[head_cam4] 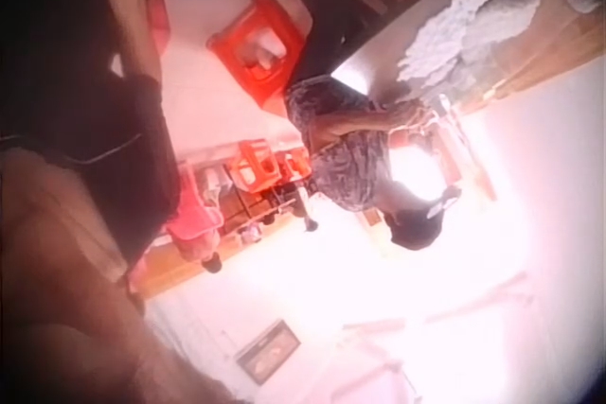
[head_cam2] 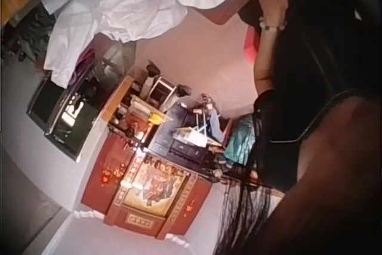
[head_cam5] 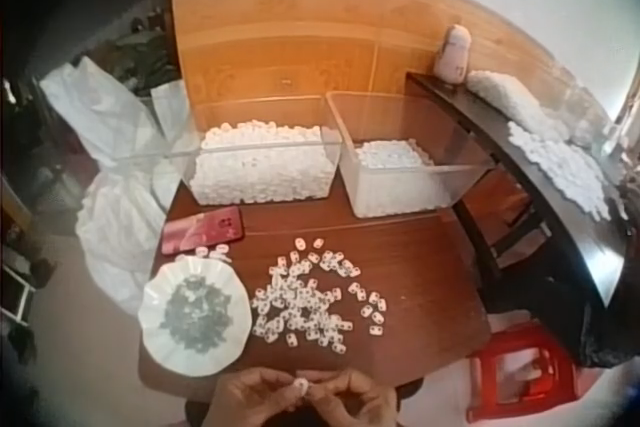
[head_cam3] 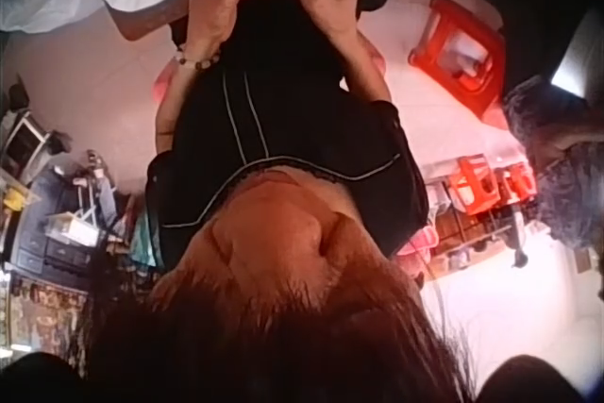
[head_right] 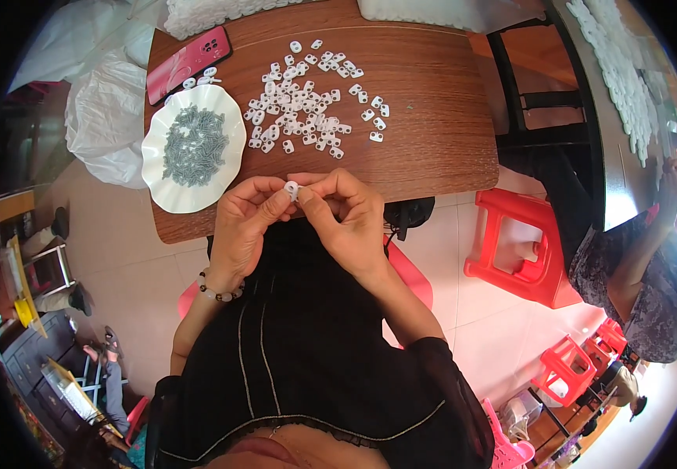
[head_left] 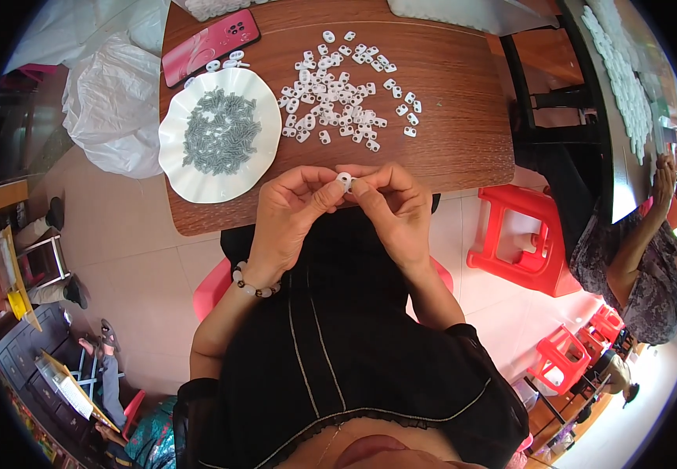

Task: Assembling small white plastic components and grey rings by hand at a workshop table.

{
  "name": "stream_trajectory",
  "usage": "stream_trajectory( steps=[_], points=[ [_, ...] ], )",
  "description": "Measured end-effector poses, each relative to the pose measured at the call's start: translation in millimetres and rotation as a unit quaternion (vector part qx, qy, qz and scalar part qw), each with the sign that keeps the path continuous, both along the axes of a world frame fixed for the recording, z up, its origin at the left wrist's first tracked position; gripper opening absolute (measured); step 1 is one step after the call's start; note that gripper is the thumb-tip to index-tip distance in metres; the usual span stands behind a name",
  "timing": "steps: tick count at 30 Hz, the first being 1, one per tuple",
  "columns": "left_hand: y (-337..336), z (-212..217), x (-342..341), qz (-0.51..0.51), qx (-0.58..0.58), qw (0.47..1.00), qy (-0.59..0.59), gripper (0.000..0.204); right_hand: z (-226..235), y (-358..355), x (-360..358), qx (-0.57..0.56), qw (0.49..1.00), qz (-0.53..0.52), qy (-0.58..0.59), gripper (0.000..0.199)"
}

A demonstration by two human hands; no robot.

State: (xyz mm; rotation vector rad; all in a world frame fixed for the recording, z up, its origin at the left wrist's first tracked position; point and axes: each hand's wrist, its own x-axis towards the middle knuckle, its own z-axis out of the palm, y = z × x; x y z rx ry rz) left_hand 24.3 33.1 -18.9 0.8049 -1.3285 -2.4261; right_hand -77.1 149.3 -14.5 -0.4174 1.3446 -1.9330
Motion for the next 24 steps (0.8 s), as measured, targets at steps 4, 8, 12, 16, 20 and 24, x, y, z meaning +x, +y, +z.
stream_trajectory(
  steps=[4,8,12,16,20,24],
  points=[
    [-3,7,4,-0.013,-0.011,1.000,-0.002,0.020,2,3,-6,-0.020,0.999,0.046,-0.006,0.007],
    [-10,16,6,-0.041,-0.019,0.999,0.007,0.021,8,7,-12,-0.055,0.993,0.096,-0.051,0.010],
    [-15,24,6,-0.076,-0.033,0.997,0.002,0.022,17,5,-11,-0.061,0.991,0.108,-0.043,0.020],
    [-19,28,6,-0.112,-0.017,0.994,0.008,0.022,15,7,-16,-0.078,0.981,0.176,0.020,0.034],
    [-22,33,7,-0.130,-0.009,0.991,0.019,0.021,8,7,-24,-0.093,0.961,0.207,0.156,0.034],
    [-21,35,7,-0.130,0.020,0.991,0.029,0.019,9,9,-21,-0.087,0.966,0.214,0.112,0.032]
  ],
)
